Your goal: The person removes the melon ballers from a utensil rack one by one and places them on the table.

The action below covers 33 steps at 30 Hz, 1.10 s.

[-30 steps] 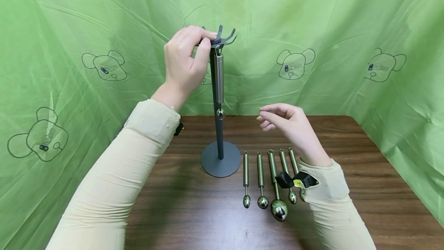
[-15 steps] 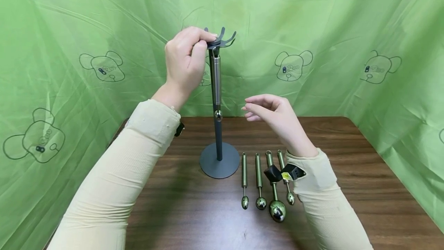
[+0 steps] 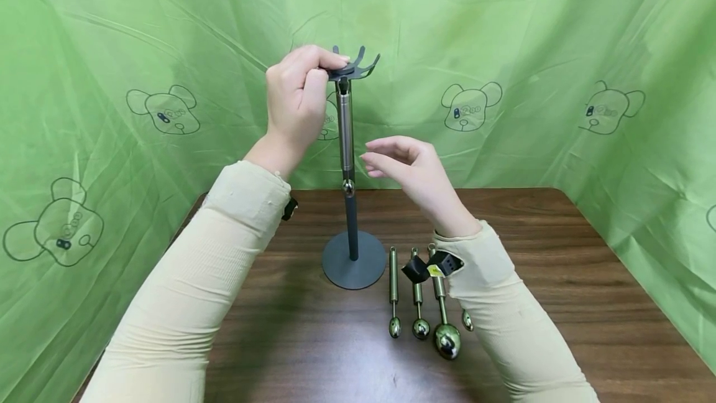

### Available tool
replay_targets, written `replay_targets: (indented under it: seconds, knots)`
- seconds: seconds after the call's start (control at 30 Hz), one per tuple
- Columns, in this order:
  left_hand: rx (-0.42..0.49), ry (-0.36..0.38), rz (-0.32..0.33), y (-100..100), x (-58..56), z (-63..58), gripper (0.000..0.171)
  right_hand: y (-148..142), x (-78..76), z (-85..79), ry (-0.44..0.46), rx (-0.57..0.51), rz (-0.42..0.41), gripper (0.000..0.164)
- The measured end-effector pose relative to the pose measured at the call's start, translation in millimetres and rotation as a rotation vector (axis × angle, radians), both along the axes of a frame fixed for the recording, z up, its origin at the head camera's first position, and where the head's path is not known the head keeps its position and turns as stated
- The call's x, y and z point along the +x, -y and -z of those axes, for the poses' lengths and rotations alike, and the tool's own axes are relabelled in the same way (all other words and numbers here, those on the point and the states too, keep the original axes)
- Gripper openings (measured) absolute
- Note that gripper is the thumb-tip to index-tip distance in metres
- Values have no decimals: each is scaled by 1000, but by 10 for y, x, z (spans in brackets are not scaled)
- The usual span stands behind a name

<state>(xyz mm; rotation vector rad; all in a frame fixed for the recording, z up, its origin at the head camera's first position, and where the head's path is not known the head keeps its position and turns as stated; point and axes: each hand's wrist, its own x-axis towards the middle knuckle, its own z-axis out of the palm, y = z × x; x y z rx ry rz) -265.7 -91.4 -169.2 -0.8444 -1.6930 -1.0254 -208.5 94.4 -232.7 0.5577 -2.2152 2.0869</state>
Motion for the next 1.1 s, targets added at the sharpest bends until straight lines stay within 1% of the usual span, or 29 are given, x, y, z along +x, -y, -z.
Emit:
replay_targets:
  seconds: [0.13,0.23,0.33,0.43,0.63,0.83,1.1]
  knots:
    - [1,10,-1,1,-3,-4,41,101,-51,-23,-25,-10,2,30]
    - [7,14,14,3,-4,-7,41,163,-80,-41,-39,-3,3,31]
    - [10,18,32,4,-4,-6,40,207,-94,-56,-51,4,-5,31]
    - [10,18,34,5,-6,-4,40,240,-95,-70,-69,19,-18,30]
    - [18,22,34,11,-11,2,40,289,-64,-114,-101,57,-29,27]
    - [18,30,35,8,-15,7,39,279,-20,-138,-125,85,-19,23]
    - [28,25,48,-5,-13,8,39,255,73,-203,-143,107,-15,21]
